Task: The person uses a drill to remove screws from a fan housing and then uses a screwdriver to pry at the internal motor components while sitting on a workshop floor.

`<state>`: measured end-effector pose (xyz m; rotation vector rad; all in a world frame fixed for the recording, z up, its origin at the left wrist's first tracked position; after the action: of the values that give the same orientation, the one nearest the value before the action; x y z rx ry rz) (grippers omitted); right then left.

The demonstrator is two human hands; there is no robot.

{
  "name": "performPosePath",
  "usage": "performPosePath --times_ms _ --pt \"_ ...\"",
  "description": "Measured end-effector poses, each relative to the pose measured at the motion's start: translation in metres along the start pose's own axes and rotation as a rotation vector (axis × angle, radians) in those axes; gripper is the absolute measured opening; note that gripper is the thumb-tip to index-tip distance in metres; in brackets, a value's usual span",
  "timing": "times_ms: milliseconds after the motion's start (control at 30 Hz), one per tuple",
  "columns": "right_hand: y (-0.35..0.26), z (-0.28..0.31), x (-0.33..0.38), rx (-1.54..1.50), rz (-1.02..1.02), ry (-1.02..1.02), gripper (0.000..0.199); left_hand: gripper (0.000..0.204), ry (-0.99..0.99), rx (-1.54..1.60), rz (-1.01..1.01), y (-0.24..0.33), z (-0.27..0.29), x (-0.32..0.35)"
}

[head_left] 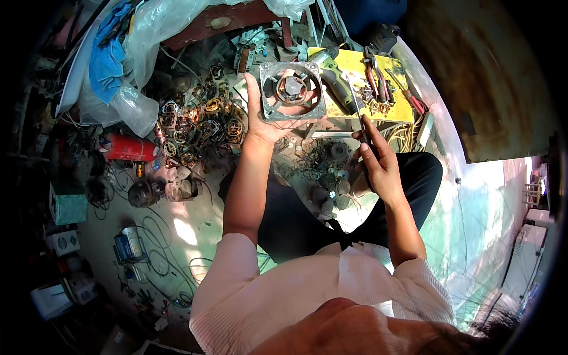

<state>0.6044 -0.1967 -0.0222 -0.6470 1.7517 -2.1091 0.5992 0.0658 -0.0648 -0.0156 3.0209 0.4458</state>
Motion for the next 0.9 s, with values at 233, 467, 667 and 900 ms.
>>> performPosePath --times_ms 233,467,667,900 --pt "-0.021 -0.01 0.022 0.414 0.302 -0.039 0.05 0.1 -0.243 0.175 0.045 -0.003 0.001 -0.002" --pt "-0.023 -0.013 0.022 0.437 0.328 -0.018 0.047 0.102 -0.108 0.137 -0.007 -0.004 -0.014 -0.003" --pt "-0.022 -0.013 0.022 0.442 0.333 -0.013 0.046 0.11 -0.083 -0.054 -0.047 -0.006 -0.02 -0.001" --pt "-0.024 -0.014 0.027 0.495 0.283 0.002 0.047 0.121 -0.133 -0.11 -0.008 -0.004 -0.004 -0.001"
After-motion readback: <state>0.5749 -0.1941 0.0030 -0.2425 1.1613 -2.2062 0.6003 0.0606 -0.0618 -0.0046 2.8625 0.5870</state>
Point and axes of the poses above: each hand's wrist, its own x-axis away from the middle knuckle, its own z-axis out of the back of the hand, y = z × x, the point moved 2 cm from there along -x, towards the middle knuckle, and after that the axes turned 4 degrees about -z, right-handed, at the moved point
